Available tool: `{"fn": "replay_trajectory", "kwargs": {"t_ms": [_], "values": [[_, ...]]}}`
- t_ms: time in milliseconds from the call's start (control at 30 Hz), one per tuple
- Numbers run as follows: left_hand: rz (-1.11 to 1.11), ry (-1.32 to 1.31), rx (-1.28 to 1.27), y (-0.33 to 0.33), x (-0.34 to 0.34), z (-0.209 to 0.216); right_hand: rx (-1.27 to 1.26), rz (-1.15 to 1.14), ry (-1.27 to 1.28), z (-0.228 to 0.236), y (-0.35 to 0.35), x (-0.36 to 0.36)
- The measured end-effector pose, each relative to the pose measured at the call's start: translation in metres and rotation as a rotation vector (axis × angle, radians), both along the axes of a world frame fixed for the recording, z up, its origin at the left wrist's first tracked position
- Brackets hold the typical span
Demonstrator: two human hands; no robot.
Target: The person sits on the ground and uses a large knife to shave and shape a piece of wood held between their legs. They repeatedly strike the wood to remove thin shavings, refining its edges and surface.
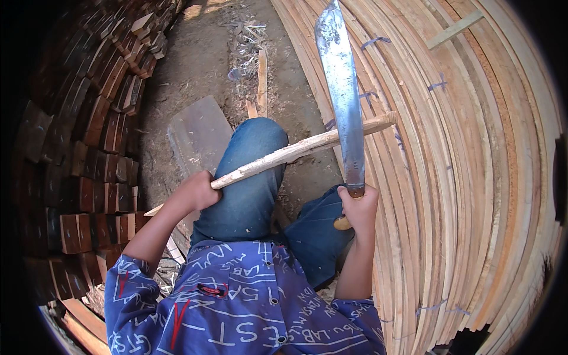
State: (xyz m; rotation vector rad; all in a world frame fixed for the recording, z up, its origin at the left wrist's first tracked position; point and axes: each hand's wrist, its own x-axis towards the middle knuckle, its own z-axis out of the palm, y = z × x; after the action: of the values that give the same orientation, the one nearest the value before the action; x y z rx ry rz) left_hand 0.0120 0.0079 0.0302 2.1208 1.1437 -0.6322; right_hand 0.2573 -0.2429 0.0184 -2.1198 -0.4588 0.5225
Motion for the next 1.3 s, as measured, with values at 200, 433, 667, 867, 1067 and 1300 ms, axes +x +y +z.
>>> {"fn": "replay_trajectory", "kwargs": {"t_ms": [200,433,667,867,1067,1300], "values": [[0.016,-0.016,0.016,0.0,0.0,-0.003,-0.021,0.022,0.051,-0.011,0.007,-0.019],[0.025,-0.015,-0.029,0.003,-0.003,-0.008,0.117,-0.121,0.257,0.013,0.003,-0.004],[0.023,-0.038,-0.051,0.006,-0.005,-0.014,-0.05,0.079,-0.116,0.0,0.004,-0.023],[0.024,-0.021,-0.022,0.003,-0.001,-0.007,0.071,-0.101,0.212,0.023,0.005,-0.005],[0.006,-0.016,-0.017,0.005,-0.004,-0.01,-0.046,0.085,-0.058,0.0,0.005,-0.02],[0.024,-0.03,-0.026,0.002,-0.002,-0.008,0.129,-0.084,0.188,0.023,0.01,-0.004]]}}
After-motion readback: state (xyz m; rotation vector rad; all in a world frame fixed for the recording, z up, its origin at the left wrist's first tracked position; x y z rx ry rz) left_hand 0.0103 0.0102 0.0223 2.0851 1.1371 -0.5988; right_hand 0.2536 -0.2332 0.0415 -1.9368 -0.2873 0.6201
